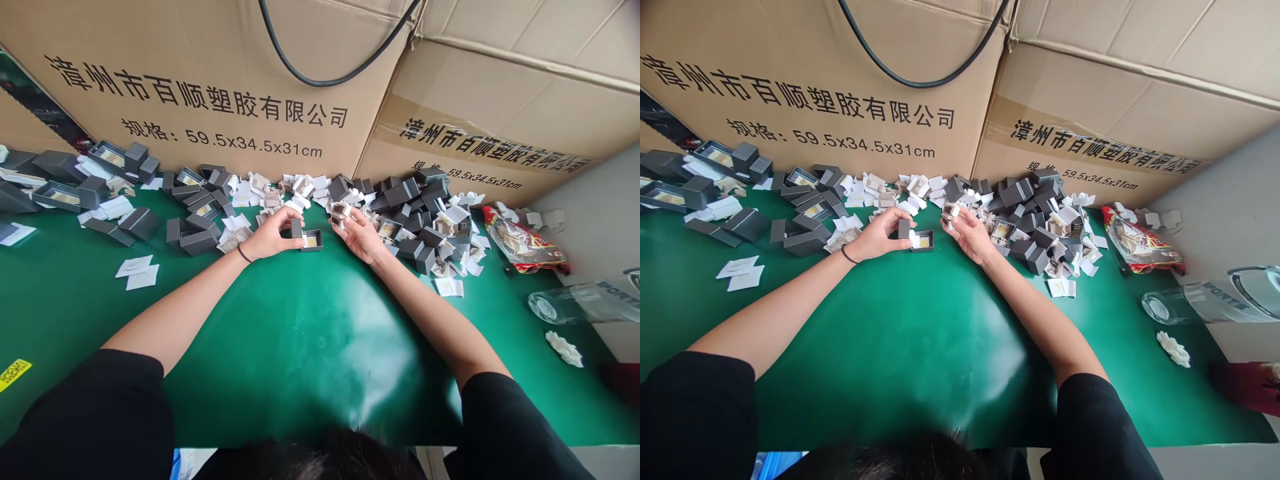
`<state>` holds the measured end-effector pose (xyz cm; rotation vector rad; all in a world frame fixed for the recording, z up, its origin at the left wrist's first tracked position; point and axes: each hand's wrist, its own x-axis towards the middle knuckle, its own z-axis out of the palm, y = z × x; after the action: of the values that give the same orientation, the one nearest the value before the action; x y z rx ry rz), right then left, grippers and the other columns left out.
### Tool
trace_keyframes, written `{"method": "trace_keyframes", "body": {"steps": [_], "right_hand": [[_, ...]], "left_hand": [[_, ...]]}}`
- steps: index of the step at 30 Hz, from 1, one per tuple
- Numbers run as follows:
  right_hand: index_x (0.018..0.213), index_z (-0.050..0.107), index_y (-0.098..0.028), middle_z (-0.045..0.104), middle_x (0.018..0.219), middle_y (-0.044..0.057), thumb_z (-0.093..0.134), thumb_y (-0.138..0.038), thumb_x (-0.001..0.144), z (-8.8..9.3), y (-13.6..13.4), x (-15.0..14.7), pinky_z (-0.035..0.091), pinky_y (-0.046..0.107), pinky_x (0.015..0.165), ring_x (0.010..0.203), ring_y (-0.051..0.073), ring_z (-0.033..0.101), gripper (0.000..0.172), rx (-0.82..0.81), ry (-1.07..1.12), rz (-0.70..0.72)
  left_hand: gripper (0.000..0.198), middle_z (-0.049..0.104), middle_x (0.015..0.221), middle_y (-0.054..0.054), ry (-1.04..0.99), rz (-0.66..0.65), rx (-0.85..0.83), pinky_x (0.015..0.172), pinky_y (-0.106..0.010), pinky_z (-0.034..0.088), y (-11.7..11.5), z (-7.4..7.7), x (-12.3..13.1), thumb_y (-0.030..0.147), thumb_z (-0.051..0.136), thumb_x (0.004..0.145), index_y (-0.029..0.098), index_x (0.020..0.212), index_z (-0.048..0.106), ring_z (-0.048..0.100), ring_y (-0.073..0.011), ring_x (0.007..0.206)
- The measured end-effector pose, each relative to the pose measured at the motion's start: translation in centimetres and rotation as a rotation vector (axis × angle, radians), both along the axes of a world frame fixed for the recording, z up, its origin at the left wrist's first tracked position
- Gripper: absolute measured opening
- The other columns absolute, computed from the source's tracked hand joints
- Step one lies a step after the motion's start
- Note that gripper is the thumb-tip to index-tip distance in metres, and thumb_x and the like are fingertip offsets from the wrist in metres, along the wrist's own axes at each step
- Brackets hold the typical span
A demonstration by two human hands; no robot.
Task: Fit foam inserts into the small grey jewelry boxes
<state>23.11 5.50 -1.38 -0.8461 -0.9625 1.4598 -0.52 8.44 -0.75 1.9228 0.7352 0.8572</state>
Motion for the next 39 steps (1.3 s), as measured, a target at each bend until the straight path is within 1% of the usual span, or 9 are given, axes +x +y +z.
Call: {"method": "trace_keyframes", "body": {"steps": [4, 7, 12, 17, 20, 24, 28, 33, 39], "right_hand": [[0.104, 0.060, -0.028, 0.066, 0.104, -0.001, 0.080, -0.035, 0.060, 0.2, 0.8, -1.0, 0.047, 0.037, 0.097, 0.097, 0.016, 0.063, 0.049, 0.018, -0.012, 0.065], [0.108, 0.057, -0.028, 0.064, 0.109, -0.001, 0.079, -0.035, 0.060, -0.2, 1.0, -1.6, 0.046, 0.039, 0.099, 0.100, 0.016, 0.062, 0.053, 0.036, -0.052, 0.051], [0.116, 0.053, -0.025, 0.060, 0.117, 0.003, 0.077, -0.039, 0.063, -1.2, 0.5, -2.3, 0.047, 0.039, 0.097, 0.102, 0.018, 0.060, 0.060, 0.171, -0.270, 0.005], [0.120, 0.052, -0.024, 0.060, 0.115, 0.006, 0.071, -0.040, 0.070, -1.7, -0.2, -2.5, 0.052, 0.036, 0.087, 0.102, 0.020, 0.059, 0.056, 0.348, -0.492, 0.031], [0.124, 0.050, -0.025, 0.060, 0.118, 0.005, 0.068, -0.035, 0.074, -1.7, -0.5, -2.4, 0.051, 0.035, 0.085, 0.100, 0.020, 0.060, 0.055, 0.457, -0.651, 0.035], [0.127, 0.049, -0.025, 0.059, 0.121, 0.005, 0.067, -0.033, 0.075, -1.0, -0.9, -2.1, 0.050, 0.034, 0.085, 0.101, 0.020, 0.059, 0.056, 0.544, -0.817, 0.037], [0.128, 0.049, -0.023, 0.061, 0.119, 0.005, 0.066, -0.033, 0.075, -0.5, -1.1, -2.0, 0.051, 0.032, 0.081, 0.102, 0.020, 0.059, 0.057, 0.579, -0.901, 0.039], [0.126, 0.051, -0.023, 0.060, 0.123, 0.004, 0.064, -0.030, 0.077, -0.5, -1.1, -2.0, 0.050, 0.034, 0.086, 0.104, 0.020, 0.058, 0.051, 0.611, -0.998, 0.040], [0.125, 0.051, -0.023, 0.060, 0.120, 0.004, 0.064, -0.024, 0.074, -0.2, -0.8, -1.8, 0.052, 0.032, 0.078, 0.103, 0.020, 0.057, 0.052, 0.544, -1.030, 0.092]], "left_hand": [[0.054, 0.054, 0.106, -0.008, 0.077, -0.098, -0.007, 0.084, -0.034, 0.047, 0.3, 0.3, -0.3, 0.039, 0.071, 0.068, 0.018, 0.109, 0.045, 0.056, -0.0207, 0.097], [0.056, 0.054, 0.107, -0.007, 0.136, -0.132, -0.009, 0.082, -0.033, 0.048, 0.3, 0.5, -0.4, 0.039, 0.070, 0.068, 0.019, 0.113, 0.043, 0.056, -0.0210, 0.096], [0.056, 0.055, 0.109, -0.007, 0.234, -0.100, 0.025, 0.084, -0.033, 0.047, 0.1, 0.8, -0.3, 0.041, 0.070, 0.067, 0.019, 0.112, 0.046, 0.057, -0.0227, 0.099], [0.058, 0.056, 0.113, -0.006, 0.294, -0.075, 0.045, 0.085, -0.031, 0.045, 0.0, 0.9, -0.4, 0.043, 0.068, 0.068, 0.019, 0.117, 0.045, 0.056, -0.0233, 0.103], [0.059, 0.056, 0.114, -0.006, 0.357, -0.039, 0.066, 0.083, -0.031, 0.045, 0.1, 0.8, -0.5, 0.043, 0.067, 0.068, 0.020, 0.118, 0.046, 0.056, -0.0232, 0.102], [0.058, 0.056, 0.115, -0.006, 0.341, -0.033, 0.079, 0.086, -0.032, 0.045, 0.1, 0.7, -0.3, 0.042, 0.066, 0.069, 0.019, 0.118, 0.046, 0.055, -0.0234, 0.104], [0.059, 0.057, 0.111, -0.008, 0.325, 0.015, 0.052, 0.084, -0.034, 0.047, 0.0, 0.7, 0.0, 0.042, 0.067, 0.067, 0.017, 0.116, 0.045, 0.058, -0.0238, 0.100], [0.060, 0.059, 0.112, -0.008, 0.338, 0.071, 0.064, 0.087, -0.034, 0.047, -0.2, 0.7, 0.2, 0.045, 0.067, 0.067, 0.017, 0.117, 0.048, 0.058, -0.0243, 0.101], [0.066, 0.061, 0.116, -0.008, 0.331, 0.145, 0.064, 0.092, -0.034, 0.045, -0.5, 0.8, 0.3, 0.048, 0.067, 0.066, 0.017, 0.121, 0.051, 0.059, -0.0249, 0.104]]}}
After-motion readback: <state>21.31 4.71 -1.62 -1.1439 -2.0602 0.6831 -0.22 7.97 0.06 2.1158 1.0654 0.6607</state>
